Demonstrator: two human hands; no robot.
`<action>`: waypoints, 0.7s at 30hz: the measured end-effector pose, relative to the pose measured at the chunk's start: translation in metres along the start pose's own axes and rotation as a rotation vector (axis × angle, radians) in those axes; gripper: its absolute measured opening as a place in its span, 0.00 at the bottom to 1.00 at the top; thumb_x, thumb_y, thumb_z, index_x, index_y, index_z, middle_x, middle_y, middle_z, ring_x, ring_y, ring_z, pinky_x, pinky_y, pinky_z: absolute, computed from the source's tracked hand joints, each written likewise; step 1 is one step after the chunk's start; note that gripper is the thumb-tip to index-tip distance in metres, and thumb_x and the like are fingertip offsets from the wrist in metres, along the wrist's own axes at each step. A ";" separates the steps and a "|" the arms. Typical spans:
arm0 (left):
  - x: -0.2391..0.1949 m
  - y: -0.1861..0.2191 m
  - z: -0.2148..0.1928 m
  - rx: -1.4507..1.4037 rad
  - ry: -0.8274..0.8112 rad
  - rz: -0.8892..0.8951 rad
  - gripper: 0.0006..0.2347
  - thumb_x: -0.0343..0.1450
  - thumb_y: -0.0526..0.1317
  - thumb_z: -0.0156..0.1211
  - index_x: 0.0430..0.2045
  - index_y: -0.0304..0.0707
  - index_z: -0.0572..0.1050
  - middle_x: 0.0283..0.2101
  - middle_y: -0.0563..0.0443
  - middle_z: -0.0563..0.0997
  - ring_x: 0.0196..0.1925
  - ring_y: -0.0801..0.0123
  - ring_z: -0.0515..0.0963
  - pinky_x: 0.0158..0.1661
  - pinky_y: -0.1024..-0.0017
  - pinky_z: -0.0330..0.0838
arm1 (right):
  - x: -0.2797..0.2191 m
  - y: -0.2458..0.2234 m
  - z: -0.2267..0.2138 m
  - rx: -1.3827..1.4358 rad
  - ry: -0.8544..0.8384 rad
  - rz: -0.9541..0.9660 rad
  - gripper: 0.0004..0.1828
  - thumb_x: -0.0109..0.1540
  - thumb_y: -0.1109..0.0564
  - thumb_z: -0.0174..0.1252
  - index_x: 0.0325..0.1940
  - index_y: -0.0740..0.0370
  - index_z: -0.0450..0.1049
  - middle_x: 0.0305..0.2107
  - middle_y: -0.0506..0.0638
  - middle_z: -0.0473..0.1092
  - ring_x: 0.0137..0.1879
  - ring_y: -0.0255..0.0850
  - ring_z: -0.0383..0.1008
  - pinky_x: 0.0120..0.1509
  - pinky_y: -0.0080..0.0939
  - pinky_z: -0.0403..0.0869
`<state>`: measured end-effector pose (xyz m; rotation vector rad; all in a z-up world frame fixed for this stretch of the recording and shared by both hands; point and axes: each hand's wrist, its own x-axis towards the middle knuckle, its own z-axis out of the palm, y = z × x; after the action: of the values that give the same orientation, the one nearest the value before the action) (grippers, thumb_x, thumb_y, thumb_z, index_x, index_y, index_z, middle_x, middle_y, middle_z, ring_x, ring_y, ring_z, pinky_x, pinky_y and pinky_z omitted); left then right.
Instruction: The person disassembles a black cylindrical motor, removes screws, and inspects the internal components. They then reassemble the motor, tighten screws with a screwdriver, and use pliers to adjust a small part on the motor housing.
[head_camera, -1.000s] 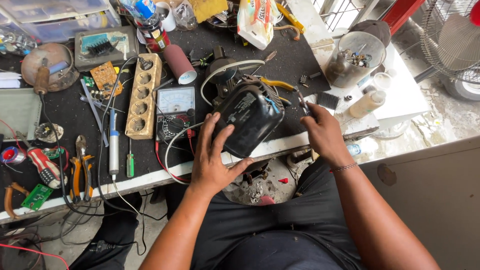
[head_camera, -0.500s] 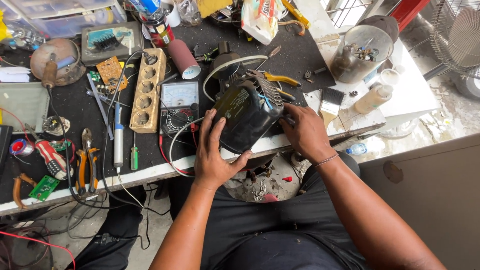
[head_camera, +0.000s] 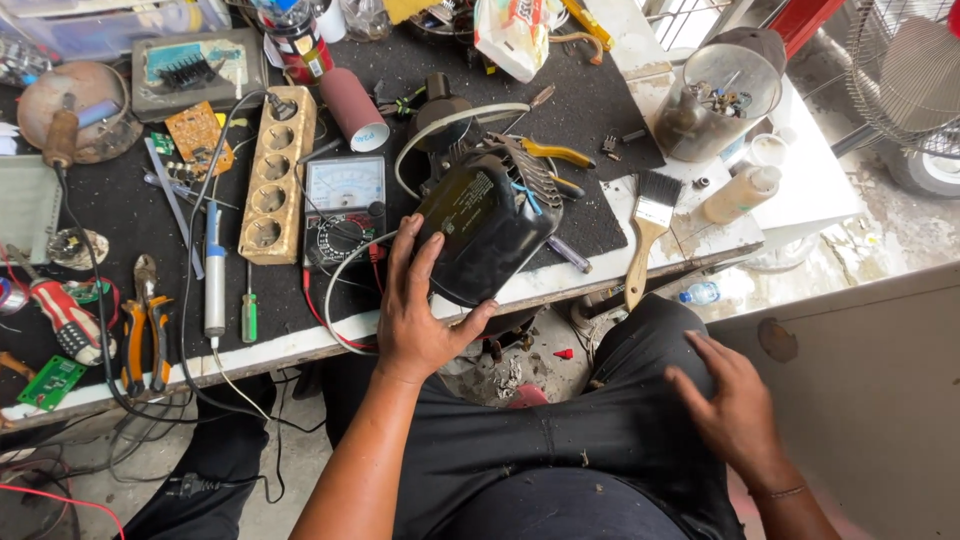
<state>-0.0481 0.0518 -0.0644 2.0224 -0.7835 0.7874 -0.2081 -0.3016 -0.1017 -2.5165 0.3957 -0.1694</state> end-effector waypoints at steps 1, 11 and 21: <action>0.001 0.000 0.000 -0.001 0.000 0.009 0.34 0.72 0.51 0.67 0.69 0.37 0.56 0.73 0.29 0.56 0.77 0.32 0.59 0.74 0.40 0.61 | -0.005 0.026 0.013 -0.137 -0.110 0.093 0.50 0.57 0.35 0.59 0.77 0.60 0.55 0.74 0.58 0.53 0.78 0.53 0.51 0.79 0.56 0.53; 0.001 0.002 -0.002 0.016 0.017 0.010 0.33 0.73 0.52 0.65 0.68 0.35 0.57 0.73 0.29 0.57 0.77 0.32 0.60 0.74 0.41 0.61 | -0.036 0.048 0.064 -0.321 -0.346 0.314 0.69 0.56 0.18 0.49 0.80 0.69 0.31 0.74 0.79 0.30 0.79 0.72 0.35 0.78 0.63 0.47; 0.000 -0.002 -0.002 -0.011 0.002 0.021 0.33 0.73 0.52 0.66 0.68 0.37 0.57 0.74 0.33 0.56 0.78 0.34 0.59 0.75 0.39 0.61 | -0.016 -0.172 -0.102 0.778 -0.359 -0.457 0.16 0.57 0.49 0.65 0.18 0.57 0.75 0.14 0.45 0.73 0.22 0.36 0.68 0.30 0.38 0.68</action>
<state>-0.0471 0.0543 -0.0643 2.0064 -0.8072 0.7951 -0.2026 -0.2151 0.0793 -1.7681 -0.3442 -0.0290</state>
